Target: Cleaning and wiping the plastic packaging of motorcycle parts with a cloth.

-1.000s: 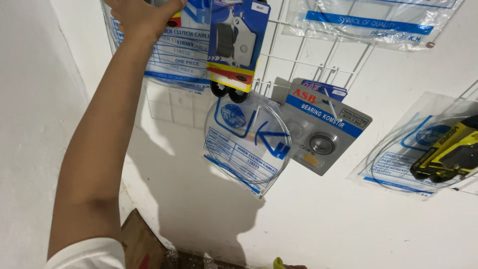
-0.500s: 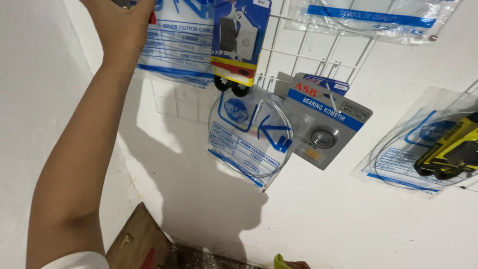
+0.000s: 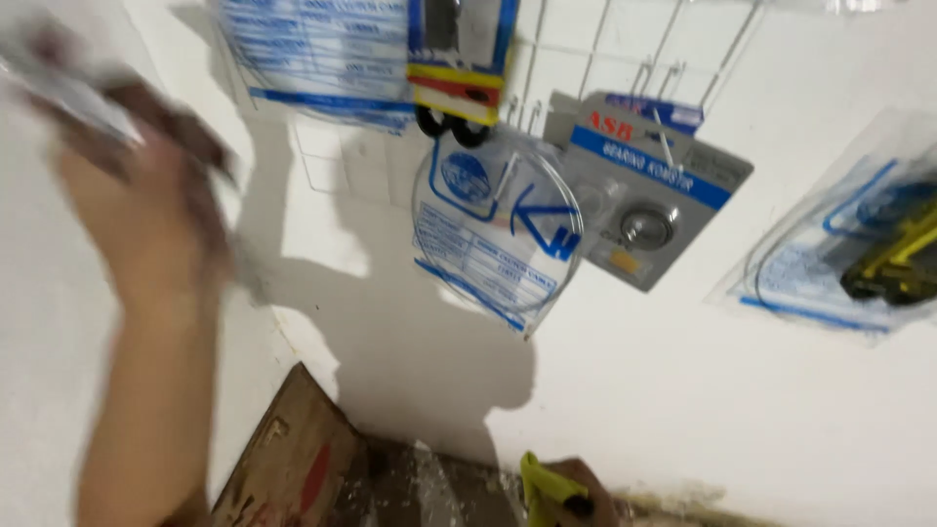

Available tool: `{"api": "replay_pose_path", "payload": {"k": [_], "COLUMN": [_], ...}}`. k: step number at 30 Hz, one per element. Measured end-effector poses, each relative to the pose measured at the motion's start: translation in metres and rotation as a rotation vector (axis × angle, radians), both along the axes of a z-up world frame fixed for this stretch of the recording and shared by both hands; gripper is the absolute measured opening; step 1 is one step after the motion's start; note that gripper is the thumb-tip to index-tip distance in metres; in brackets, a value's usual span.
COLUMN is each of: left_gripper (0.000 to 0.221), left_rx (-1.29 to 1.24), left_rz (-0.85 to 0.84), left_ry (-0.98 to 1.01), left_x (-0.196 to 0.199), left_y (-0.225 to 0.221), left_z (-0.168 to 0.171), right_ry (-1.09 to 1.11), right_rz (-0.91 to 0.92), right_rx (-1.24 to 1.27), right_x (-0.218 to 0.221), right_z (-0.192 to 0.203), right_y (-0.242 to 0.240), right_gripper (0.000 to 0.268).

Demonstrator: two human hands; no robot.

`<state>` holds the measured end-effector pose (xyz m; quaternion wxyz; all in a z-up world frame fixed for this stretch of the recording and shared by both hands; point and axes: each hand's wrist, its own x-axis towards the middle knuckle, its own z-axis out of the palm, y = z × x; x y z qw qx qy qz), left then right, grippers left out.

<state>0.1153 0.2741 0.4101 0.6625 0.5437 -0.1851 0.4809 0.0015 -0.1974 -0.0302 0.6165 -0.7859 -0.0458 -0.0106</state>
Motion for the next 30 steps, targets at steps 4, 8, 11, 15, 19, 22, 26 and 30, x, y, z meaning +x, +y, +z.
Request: {"api": "replay_pose_path", "payload": {"k": [4,8,11,15,19,22,26,30], "left_gripper": [0.105,0.115,0.113,0.069,0.045,0.040,0.037,0.036], "left_rx": [-0.311,-0.463,-0.537,-0.586,-0.750,-0.393,-0.262,0.086], "left_rz": [-1.245,-1.548,-1.717,-1.750,-1.920,-0.839,-0.706,-0.546], "left_ry": [-0.032,0.135,0.239,0.467,0.305,0.787,0.803,0.516], "left_x": [0.000,-0.028,-0.037,-0.041,-0.053,-0.067,-0.083,-0.095], "left_y": [-0.050,-0.113,-0.139,-0.162,-0.183,-0.192,-0.201,-0.216], "left_z": [-0.137,-0.188,-0.228,-0.268,-0.271,-0.244,-0.255,-0.264], "right_ry": [-0.021,-0.057,0.038,-0.263,-0.391,-0.401,-0.420,-0.714], "right_rz": [-0.105,-0.102,-0.227,-0.151,-0.111,-0.216,-0.264,-0.152], "right_rx": [0.141,0.219,0.147,0.123,0.257,0.145,0.096,-0.157], "right_x": [0.014,0.014,0.013,0.006,-0.002,-0.007,-0.008,-0.005], "right_z": [0.089,0.152,0.158,0.159,0.173,0.191,0.213,0.230], "right_y": [0.028,0.040,0.038,0.042,0.044,0.038,0.042,0.051], "right_gripper": [0.029,0.031,0.031,0.032,0.036,0.034,0.036,0.037]}}
